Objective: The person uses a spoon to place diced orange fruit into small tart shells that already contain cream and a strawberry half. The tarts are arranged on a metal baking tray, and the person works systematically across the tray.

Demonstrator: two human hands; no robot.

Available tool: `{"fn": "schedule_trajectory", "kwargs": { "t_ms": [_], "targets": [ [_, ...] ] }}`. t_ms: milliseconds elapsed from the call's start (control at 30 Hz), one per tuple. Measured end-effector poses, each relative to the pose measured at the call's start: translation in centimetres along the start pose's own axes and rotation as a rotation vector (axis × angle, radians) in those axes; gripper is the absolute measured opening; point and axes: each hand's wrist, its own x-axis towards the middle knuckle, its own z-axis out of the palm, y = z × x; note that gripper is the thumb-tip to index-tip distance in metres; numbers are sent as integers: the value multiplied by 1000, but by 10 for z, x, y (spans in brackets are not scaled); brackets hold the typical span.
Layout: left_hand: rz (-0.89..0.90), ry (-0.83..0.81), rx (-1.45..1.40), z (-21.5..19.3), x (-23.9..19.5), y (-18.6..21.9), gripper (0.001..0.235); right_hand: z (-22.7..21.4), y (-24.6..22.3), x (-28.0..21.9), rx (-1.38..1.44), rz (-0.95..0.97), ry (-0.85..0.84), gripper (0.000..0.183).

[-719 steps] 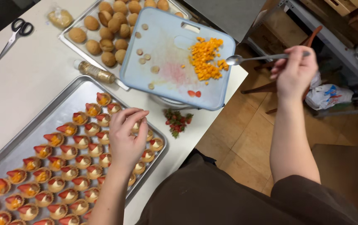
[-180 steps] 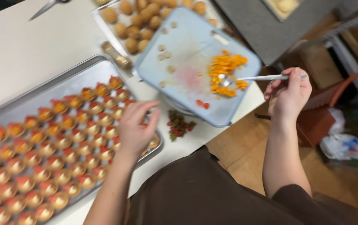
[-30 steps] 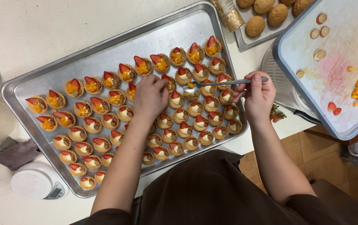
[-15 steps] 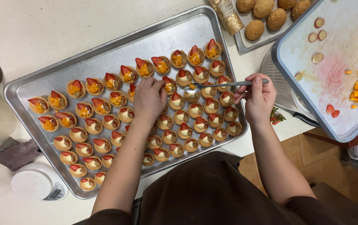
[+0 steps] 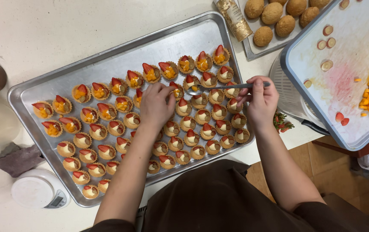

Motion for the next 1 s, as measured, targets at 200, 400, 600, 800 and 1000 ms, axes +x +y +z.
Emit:
{"fn": "schedule_trajectory", "kwargs": {
  "t_ms": [200, 400, 600, 800, 1000],
  "targets": [
    [194, -6, -135, 15, 18, 32, 19, -9, -3, 0, -36, -36, -12, 26],
    [154, -60, -187, 35, 31, 41, 18, -13, 0, -5, -32, -43, -37, 25],
    [106, -79, -129, 39, 32, 21, 26, -26, -3, -10, -96, -59, -9, 25],
    [59, -115, -68, 39, 34, 19, 16, -34, -8, -17, -89, -68, 25, 25],
    [41, -131, -24, 42, 37, 18, 18, -35, -9, -18, -96, -74, 27, 26]
  ]
}}
